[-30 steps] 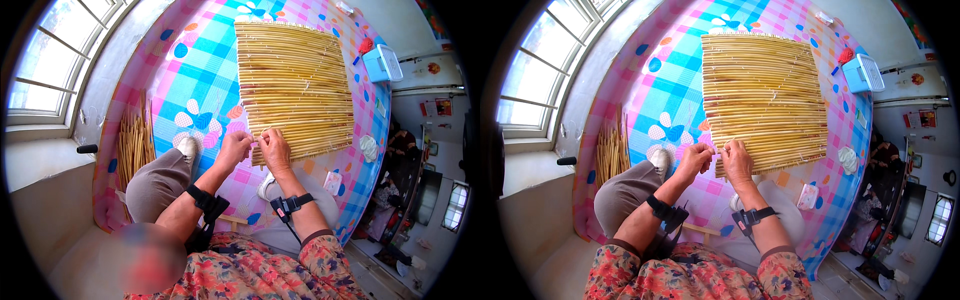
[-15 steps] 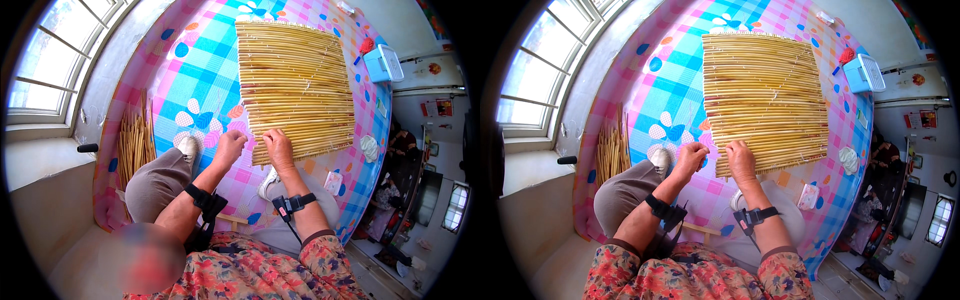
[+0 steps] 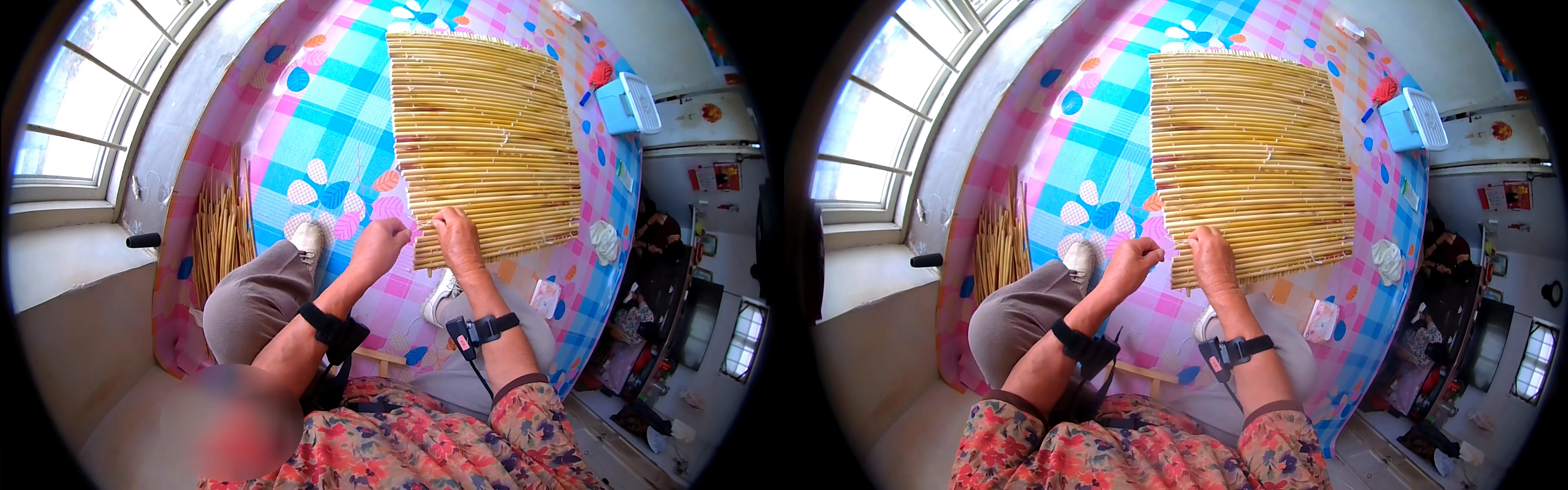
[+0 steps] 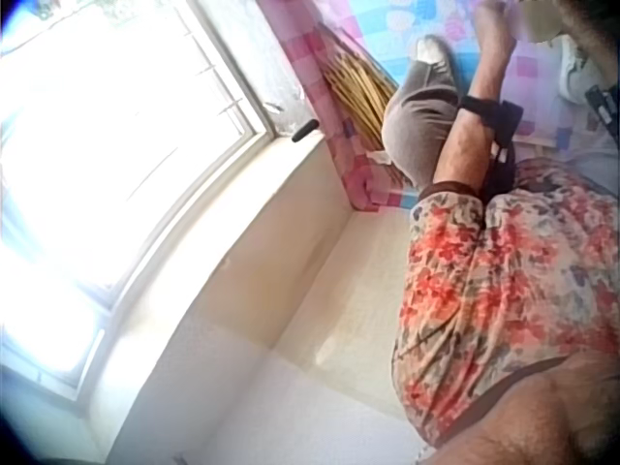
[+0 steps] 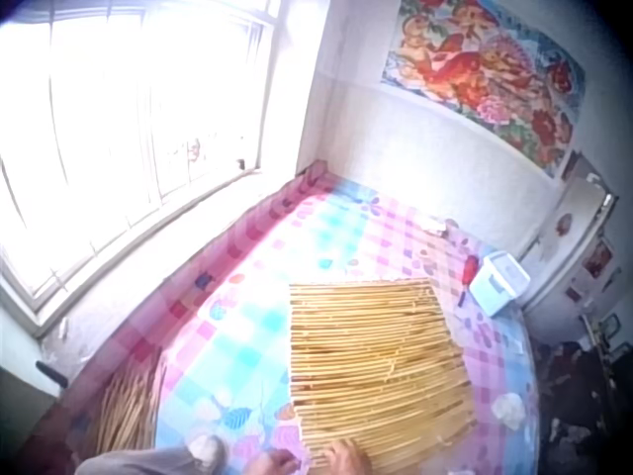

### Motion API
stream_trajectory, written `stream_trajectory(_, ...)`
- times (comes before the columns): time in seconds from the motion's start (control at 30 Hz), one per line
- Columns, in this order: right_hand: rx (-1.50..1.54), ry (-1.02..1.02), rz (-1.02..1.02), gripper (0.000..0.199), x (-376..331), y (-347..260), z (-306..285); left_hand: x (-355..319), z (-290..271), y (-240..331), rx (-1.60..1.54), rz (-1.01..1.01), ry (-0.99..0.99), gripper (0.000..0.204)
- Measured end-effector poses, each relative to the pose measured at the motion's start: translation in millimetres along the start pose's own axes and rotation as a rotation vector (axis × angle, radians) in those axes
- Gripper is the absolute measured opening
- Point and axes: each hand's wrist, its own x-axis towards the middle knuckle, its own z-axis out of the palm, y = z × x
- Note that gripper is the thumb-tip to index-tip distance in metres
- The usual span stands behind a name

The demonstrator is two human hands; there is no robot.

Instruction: The person assembles a bamboo mat by hand. They align multiple bamboo sticks on a workspace, use scissors to cut string, and thread the string through the sticks using a needle to bind them together.

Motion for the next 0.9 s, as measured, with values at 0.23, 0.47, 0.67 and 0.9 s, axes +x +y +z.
stream_trajectory(0.23,-0.049,0.008,-0.012,0.008,-1,-4,3,-4,1,-3,-0.091,0.031,0.035,0.019)
stream_trajectory(0.47,-0.132,-0.014,0.043,0.009,0,-7,7,-8,6,-5,-0.281,0.096,-0.043,0.02)
stream_trajectory(0.67,0.036,-0.003,0.002,0.009,1,6,-1,-6,-3,18,-0.374,-0.134,-0.083,0.018)
stream_trajectory(0.9,0.025,-0.029,0.004,0.01,-5,-9,0,1,0,26,-0.646,0.136,0.013,0.02)
